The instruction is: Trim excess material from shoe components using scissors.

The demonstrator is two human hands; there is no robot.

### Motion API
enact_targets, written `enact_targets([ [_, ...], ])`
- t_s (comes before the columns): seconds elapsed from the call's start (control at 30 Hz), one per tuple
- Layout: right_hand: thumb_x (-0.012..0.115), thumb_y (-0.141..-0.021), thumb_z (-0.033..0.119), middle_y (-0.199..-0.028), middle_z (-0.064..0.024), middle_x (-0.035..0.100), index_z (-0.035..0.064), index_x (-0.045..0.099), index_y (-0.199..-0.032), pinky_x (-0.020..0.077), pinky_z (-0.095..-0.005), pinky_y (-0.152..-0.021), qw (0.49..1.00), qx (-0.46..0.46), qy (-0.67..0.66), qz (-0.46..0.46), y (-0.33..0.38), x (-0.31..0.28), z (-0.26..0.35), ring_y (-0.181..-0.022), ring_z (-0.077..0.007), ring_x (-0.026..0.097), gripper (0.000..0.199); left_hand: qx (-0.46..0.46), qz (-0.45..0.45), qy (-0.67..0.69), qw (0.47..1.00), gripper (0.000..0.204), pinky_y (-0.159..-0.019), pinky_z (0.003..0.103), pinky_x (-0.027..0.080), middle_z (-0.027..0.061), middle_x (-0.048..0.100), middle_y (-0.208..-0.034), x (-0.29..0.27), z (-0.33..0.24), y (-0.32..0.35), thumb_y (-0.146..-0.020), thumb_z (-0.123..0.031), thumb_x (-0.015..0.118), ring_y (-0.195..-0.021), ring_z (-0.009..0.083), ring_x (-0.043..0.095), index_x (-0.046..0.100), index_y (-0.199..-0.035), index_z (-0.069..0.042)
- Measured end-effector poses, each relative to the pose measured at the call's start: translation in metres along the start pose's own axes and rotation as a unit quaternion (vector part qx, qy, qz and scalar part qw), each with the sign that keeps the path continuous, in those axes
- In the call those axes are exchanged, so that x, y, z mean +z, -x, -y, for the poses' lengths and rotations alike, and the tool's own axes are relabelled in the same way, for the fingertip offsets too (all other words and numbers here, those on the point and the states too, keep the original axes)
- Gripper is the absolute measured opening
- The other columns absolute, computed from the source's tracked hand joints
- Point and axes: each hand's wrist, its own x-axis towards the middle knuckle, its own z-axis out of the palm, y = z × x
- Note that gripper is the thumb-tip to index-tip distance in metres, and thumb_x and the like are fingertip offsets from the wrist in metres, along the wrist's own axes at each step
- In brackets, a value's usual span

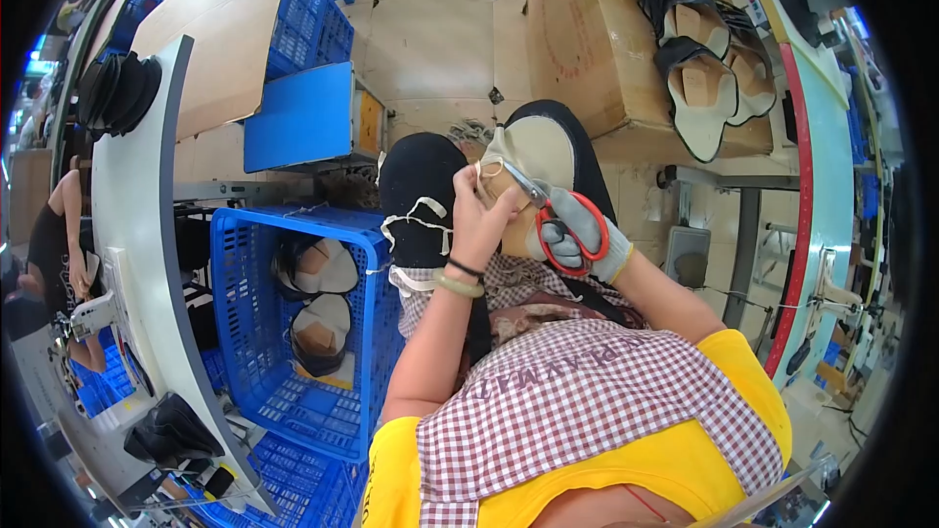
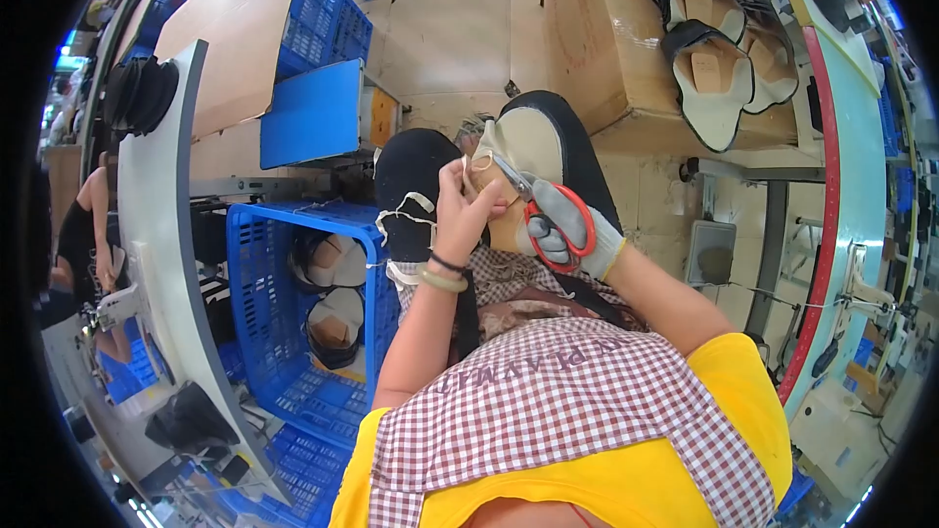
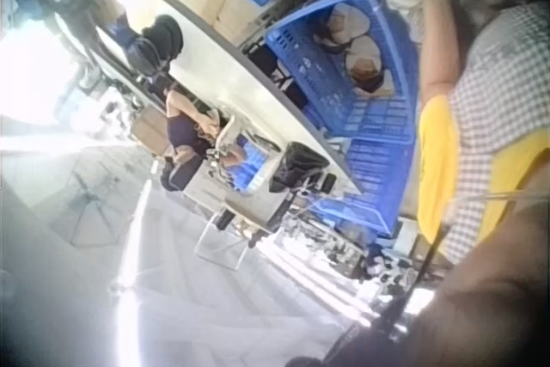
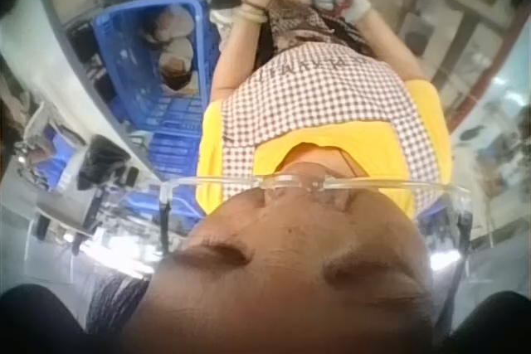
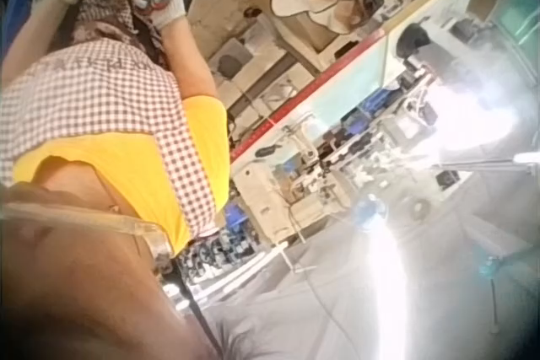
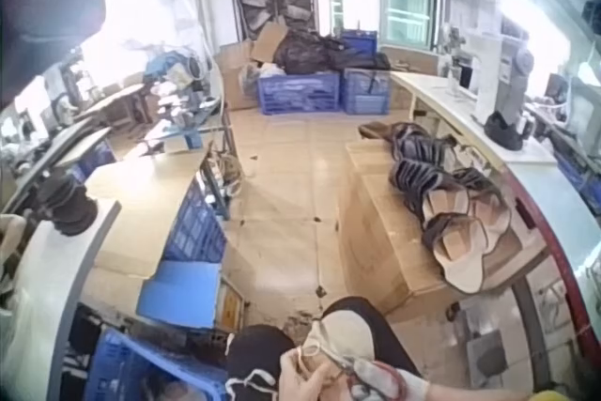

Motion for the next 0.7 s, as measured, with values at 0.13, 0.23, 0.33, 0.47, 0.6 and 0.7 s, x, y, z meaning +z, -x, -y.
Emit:
enact_targets([
  [0.13,0.049,-0.094,0.048,-0.066,-0.0007,0.053,0.0124,0.053,-0.1,0.0335,-0.0189,-0.032,0.99,0.043,-0.107,0.083,0.006,-0.009,-0.003,-0.038,-0.0073,0.04,0.036,0.098,-0.065,-0.273,0.955,0.039,-0.073,0.032,0.051,0.0136,0.063,-0.098,-0.003,0.014,-0.02,-0.078,-0.014,0.072,-0.083,0.02,0.064,0.052,-0.106,0.004],
  [0.23,0.049,-0.094,0.048,-0.066,-0.0006,0.053,0.0125,0.053,-0.098,0.0329,-0.0192,-0.033,0.995,0.004,-0.088,0.055,0.034,-0.006,0.001,-0.038,-0.0074,0.04,0.036,0.154,-0.061,-0.333,0.928,0.031,-0.071,0.033,0.05,0.0154,0.064,-0.09,0.004,0.008,-0.014,-0.075,-0.012,0.074,-0.08,0.0247,0.064,0.059,-0.097,0.003],
  [0.33,0.049,-0.095,0.047,-0.066,-0.0004,0.051,0.0137,0.051,-0.117,0.0308,-0.0195,-0.033,0.992,-0.069,-0.084,0.067,0.061,-0.006,0.011,-0.038,-0.0071,0.037,0.04,0.309,0.022,-0.373,0.875,0.026,-0.069,0.034,0.05,0.0142,0.062,-0.088,0.012,-0.003,-0.006,-0.073,-0.006,0.071,-0.077,0.0303,0.063,0.06,-0.096,0.0],
  [0.47,0.049,-0.096,0.039,-0.067,0.0001,0.049,0.019,0.038,-0.14,0.0305,-0.0191,-0.036,0.983,-0.173,0.031,0.057,0.054,-0.016,0.022,-0.039,-0.006,0.035,0.049,0.263,0.098,-0.425,0.861,0.024,-0.072,0.03,0.049,0.0136,0.061,-0.086,0.015,0.002,-0.019,-0.073,-0.003,0.071,-0.078,0.0231,0.063,0.06,-0.093,0.004],
  [0.6,0.05,-0.095,0.026,-0.067,0.0008,0.049,0.0151,0.036,-0.141,0.0323,-0.0192,-0.038,0.975,-0.162,0.148,-0.025,0.041,-0.02,0.019,-0.043,-0.0051,0.038,0.05,0.2,0.036,-0.343,0.917,0.014,-0.062,0.026,0.048,0.007,0.059,-0.081,0.005,0.016,-0.026,-0.078,-0.004,0.07,-0.067,0.0145,0.06,0.061,-0.085,0.004],
  [0.7,0.054,-0.092,0.024,-0.069,0.0006,0.05,0.0115,0.035,-0.141,0.034,-0.0195,-0.039,0.977,-0.157,0.139,-0.026,0.045,-0.023,0.011,-0.045,-0.0059,0.041,0.054,0.178,0.004,-0.29,0.94,0.01,-0.057,0.02,0.047,0.0021,0.059,-0.082,0.011,0.019,-0.017,-0.086,-0.007,0.065,-0.064,0.0068,0.058,0.062,-0.086,0.002],
])
